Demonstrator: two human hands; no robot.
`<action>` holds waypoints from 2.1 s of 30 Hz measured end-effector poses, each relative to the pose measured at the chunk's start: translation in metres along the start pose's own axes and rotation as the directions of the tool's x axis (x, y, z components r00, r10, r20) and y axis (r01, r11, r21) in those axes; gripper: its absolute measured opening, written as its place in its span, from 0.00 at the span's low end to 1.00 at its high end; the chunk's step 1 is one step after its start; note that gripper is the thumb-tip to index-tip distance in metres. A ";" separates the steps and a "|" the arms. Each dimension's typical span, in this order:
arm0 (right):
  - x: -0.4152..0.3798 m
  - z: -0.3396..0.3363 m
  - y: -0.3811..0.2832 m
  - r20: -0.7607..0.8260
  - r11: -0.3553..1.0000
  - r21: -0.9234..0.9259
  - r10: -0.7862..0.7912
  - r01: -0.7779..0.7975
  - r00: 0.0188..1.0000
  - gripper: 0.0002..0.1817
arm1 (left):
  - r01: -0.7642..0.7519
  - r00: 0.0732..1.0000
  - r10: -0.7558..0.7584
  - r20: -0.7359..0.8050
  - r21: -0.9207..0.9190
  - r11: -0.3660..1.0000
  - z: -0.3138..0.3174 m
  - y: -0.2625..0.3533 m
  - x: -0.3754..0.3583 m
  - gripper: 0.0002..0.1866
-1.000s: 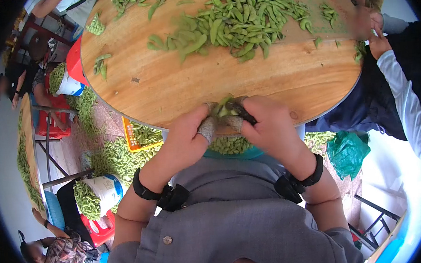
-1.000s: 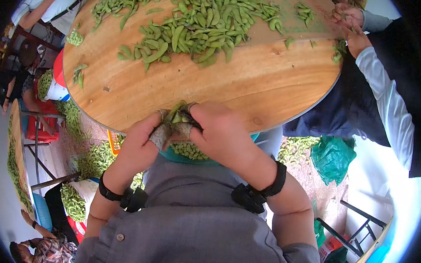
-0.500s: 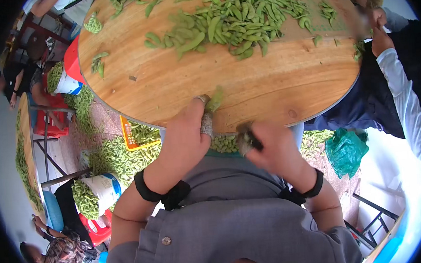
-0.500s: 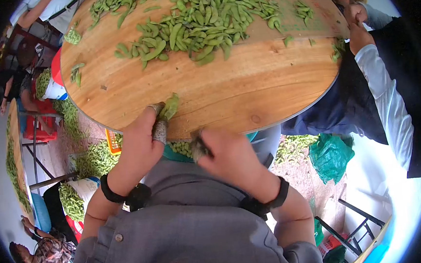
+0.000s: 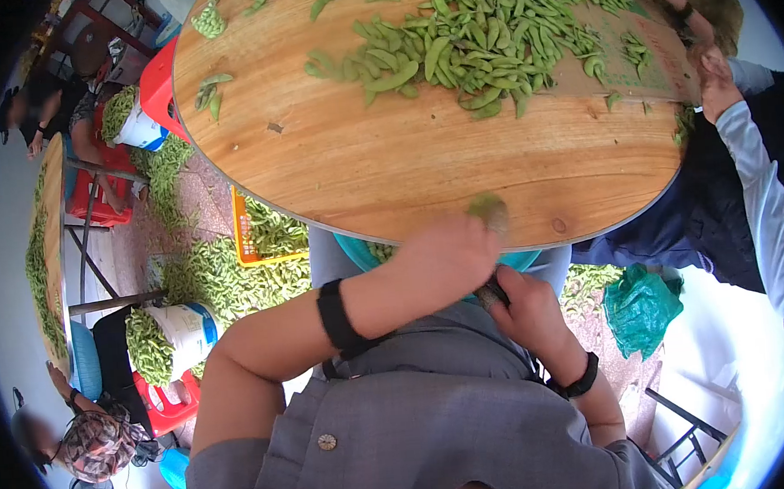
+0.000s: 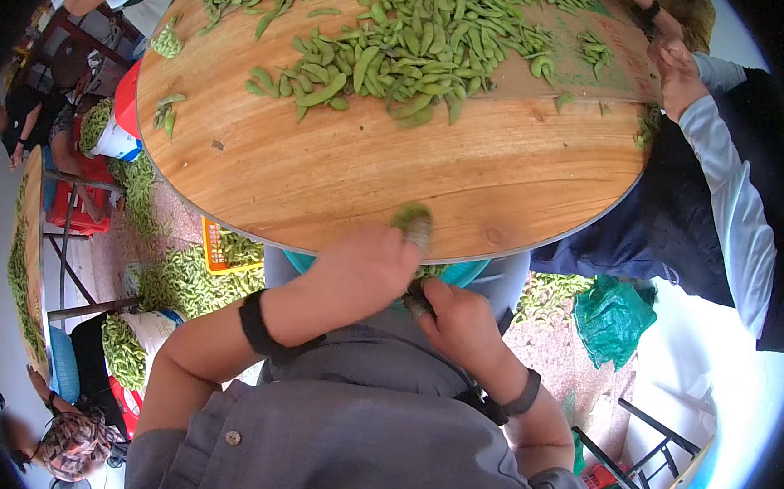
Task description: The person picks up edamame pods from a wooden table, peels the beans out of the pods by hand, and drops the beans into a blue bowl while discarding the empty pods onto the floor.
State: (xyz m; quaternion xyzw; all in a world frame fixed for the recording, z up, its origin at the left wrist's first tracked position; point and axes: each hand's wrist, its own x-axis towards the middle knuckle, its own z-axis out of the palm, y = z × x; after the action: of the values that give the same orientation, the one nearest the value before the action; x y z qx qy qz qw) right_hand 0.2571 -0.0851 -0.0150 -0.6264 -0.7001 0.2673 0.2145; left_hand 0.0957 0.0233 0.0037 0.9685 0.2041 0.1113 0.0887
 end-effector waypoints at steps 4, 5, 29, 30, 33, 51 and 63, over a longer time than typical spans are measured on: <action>0.011 0.003 -0.003 -0.021 0.998 0.022 -0.060 0.061 0.998 0.10 | 0.281 0.959 -0.275 -0.061 0.253 0.926 -0.031 -0.037 -0.039 0.20; 0.012 0.004 -0.003 -0.025 0.995 0.050 -0.081 0.082 0.996 0.09 | 0.334 0.942 -0.321 -0.094 0.328 0.884 -0.035 -0.048 -0.053 0.18; 0.058 -0.061 -0.026 -0.059 0.981 0.058 -0.181 0.185 0.982 0.09 | 0.731 0.619 -0.749 -0.238 0.524 0.438 -0.041 -0.096 -0.109 0.11; 0.075 -0.065 -0.030 -0.124 0.971 0.078 -0.215 0.225 0.969 0.10 | 0.737 0.614 -0.745 -0.260 0.526 0.424 -0.046 -0.098 -0.124 0.11; 0.137 -0.073 -0.044 -0.237 0.936 -0.042 -0.348 0.349 0.907 0.10 | 0.807 0.502 -0.821 -0.273 0.488 0.332 -0.053 -0.096 -0.153 0.12; 0.131 -0.050 -0.039 -0.139 0.958 0.026 -0.281 0.287 0.950 0.10 | 0.285 0.942 -0.310 -0.130 -0.178 0.942 -0.061 -0.070 -0.015 0.18; 0.079 -0.041 -0.039 0.178 0.801 0.582 0.042 -0.140 0.983 0.20 | 0.264 0.853 -0.520 0.042 -0.894 0.362 -0.031 -0.044 -0.031 0.09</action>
State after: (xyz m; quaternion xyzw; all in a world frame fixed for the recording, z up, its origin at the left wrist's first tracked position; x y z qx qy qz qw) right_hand 0.2439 -0.0054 0.0389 -0.5384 -0.5654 0.5303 0.3305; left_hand 0.0441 0.0539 0.0185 0.6816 0.3535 0.2950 0.5687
